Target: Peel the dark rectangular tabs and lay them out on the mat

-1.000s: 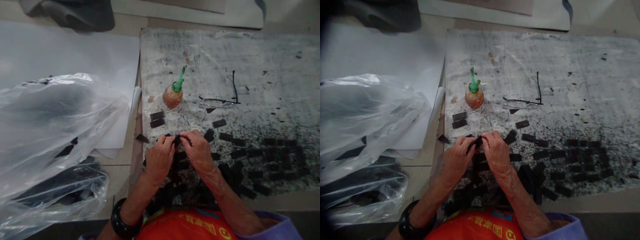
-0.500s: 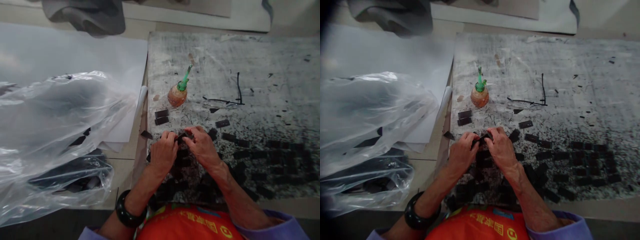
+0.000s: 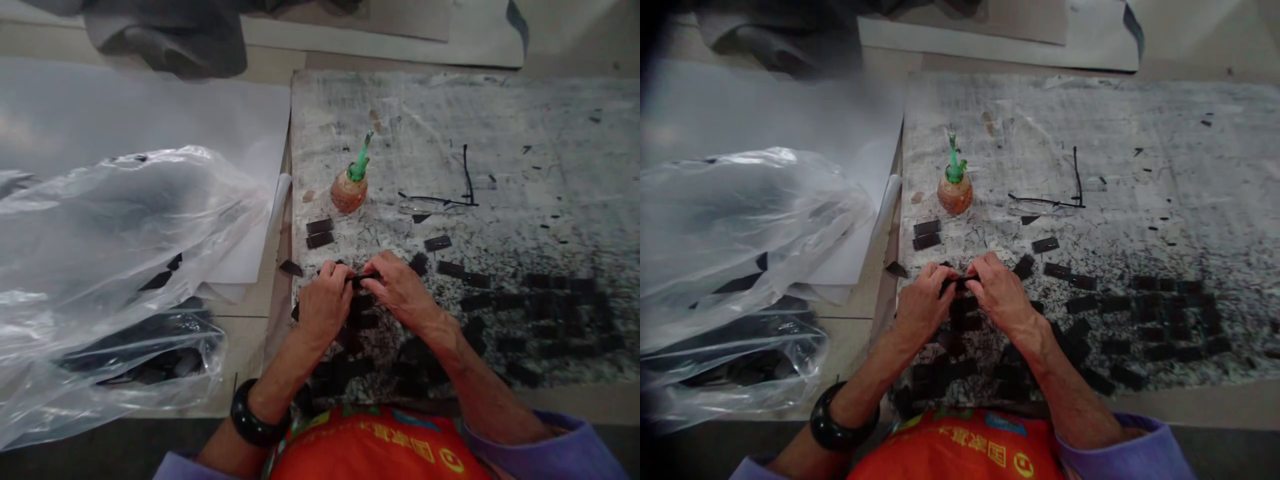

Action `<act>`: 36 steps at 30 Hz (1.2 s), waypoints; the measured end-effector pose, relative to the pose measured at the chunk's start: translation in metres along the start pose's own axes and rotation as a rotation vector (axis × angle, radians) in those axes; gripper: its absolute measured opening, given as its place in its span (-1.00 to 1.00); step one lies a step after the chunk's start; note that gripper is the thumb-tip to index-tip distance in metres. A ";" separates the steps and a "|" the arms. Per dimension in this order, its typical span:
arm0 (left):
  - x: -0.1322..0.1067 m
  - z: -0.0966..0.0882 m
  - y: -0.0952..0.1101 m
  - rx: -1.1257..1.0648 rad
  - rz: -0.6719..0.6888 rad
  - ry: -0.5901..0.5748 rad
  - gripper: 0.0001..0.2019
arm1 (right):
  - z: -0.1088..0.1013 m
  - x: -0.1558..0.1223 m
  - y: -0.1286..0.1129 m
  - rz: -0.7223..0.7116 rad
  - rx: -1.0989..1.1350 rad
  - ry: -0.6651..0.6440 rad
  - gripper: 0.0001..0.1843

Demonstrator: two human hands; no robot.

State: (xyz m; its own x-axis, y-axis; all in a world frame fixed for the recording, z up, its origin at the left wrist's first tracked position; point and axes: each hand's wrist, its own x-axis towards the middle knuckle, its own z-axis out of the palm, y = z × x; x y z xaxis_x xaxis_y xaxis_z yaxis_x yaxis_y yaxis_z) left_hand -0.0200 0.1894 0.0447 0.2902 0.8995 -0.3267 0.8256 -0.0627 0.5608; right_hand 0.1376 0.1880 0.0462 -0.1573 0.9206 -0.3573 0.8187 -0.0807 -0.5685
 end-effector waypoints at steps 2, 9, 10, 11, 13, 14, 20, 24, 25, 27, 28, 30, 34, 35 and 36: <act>0.000 0.001 -0.003 -0.052 0.032 0.032 -0.76 | -0.004 -0.002 -0.001 0.013 0.046 -0.033 -0.73; -0.013 -0.013 -0.018 -0.320 0.097 0.317 -0.83 | -0.014 -0.015 0.001 0.177 0.415 0.014 -0.81; -0.016 -0.017 -0.018 -0.349 0.082 0.351 -0.85 | -0.015 -0.017 0.002 0.204 0.476 0.025 -0.79; -0.018 -0.020 -0.017 -0.375 0.065 0.370 -0.86 | -0.015 -0.017 0.002 0.226 0.532 0.032 -0.77; -0.022 -0.024 -0.013 -0.423 0.023 0.369 -0.87 | -0.017 -0.018 0.002 0.258 0.620 0.038 -0.76; -0.023 -0.025 -0.010 -0.447 0.003 0.349 -0.86 | -0.018 -0.018 0.000 0.271 0.654 0.038 -0.77; -0.018 -0.023 0.009 -0.626 -0.086 0.133 -0.84 | -0.023 -0.020 -0.016 0.289 0.796 0.013 -0.79; -0.013 -0.017 0.010 -0.711 -0.127 0.016 -0.81 | -0.020 -0.020 -0.019 0.294 0.853 -0.056 -0.79; -0.012 -0.014 0.008 -0.722 -0.141 -0.003 -0.78 | -0.019 -0.019 -0.018 0.296 0.860 -0.069 -0.80; -0.010 -0.009 0.005 -0.747 -0.171 -0.035 -0.77 | -0.017 -0.016 -0.015 0.302 0.869 -0.091 -0.80; -0.009 -0.006 0.004 -0.760 -0.186 -0.052 -0.76 | -0.016 -0.015 -0.013 0.305 0.871 -0.100 -0.80; -0.008 -0.002 0.001 -0.788 -0.207 -0.085 -0.75 | -0.016 -0.012 -0.010 0.311 0.872 -0.114 -0.80; -0.006 0.000 0.000 -0.812 -0.217 -0.107 -0.73 | -0.017 -0.010 -0.007 0.316 0.865 -0.138 -0.81; -0.005 0.000 0.001 -0.809 -0.215 -0.105 -0.73 | -0.017 -0.010 -0.007 0.313 0.864 -0.148 -0.82; -0.004 0.000 0.001 -0.802 -0.211 -0.103 -0.73 | -0.017 -0.010 -0.007 0.308 0.864 -0.159 -0.84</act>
State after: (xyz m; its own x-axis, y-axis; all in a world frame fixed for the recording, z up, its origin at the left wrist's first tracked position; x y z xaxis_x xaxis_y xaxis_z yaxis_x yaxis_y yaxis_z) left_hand -0.0203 0.1862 0.0469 0.2435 0.8114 -0.5314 0.2836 0.4644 0.8390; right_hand 0.1433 0.1859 0.0666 -0.1274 0.7531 -0.6455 0.1519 -0.6283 -0.7630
